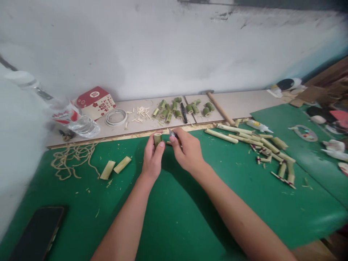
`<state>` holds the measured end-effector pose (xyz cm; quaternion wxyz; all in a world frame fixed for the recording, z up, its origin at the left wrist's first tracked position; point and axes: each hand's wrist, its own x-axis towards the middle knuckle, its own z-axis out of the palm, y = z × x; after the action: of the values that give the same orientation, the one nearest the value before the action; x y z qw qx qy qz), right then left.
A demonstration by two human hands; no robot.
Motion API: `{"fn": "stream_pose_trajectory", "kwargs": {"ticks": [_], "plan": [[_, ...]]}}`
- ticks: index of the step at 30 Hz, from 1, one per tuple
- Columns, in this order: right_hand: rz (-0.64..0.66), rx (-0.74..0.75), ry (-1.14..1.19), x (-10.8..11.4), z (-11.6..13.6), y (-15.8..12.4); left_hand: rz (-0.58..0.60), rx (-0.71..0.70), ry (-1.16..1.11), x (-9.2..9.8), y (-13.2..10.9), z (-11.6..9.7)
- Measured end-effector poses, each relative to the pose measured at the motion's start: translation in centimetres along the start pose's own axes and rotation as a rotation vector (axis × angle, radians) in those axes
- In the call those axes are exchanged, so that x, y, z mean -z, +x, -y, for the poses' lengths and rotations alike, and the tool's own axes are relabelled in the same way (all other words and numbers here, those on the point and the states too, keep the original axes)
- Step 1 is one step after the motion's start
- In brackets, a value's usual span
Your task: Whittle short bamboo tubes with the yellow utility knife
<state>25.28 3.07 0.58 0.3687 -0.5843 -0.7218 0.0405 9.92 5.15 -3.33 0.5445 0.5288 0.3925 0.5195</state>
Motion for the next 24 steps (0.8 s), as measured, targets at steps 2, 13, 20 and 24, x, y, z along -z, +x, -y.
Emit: {"fn": "stream_pose_trajectory", "kwargs": {"ticks": [2, 13, 20, 24], "plan": [[-0.094, -0.008, 0.037, -0.9, 0.0, -0.3, 0.066, 0.023, -0.045, 0.1, -0.1, -0.4], [0.027, 0.153, -0.011, -1.7, -1.4, -2.4, 0.238, 0.088, 0.037, 0.5, 0.0, -0.4], [0.052, 0.137, 0.009, -1.7, -1.2, -2.4, 0.229, 0.082, 0.103, 0.5, 0.0, -0.8], [0.070, 0.126, -0.002, -1.8, -1.3, -2.4, 0.209, 0.066, 0.151, 0.3, 0.1, -0.8]]}}
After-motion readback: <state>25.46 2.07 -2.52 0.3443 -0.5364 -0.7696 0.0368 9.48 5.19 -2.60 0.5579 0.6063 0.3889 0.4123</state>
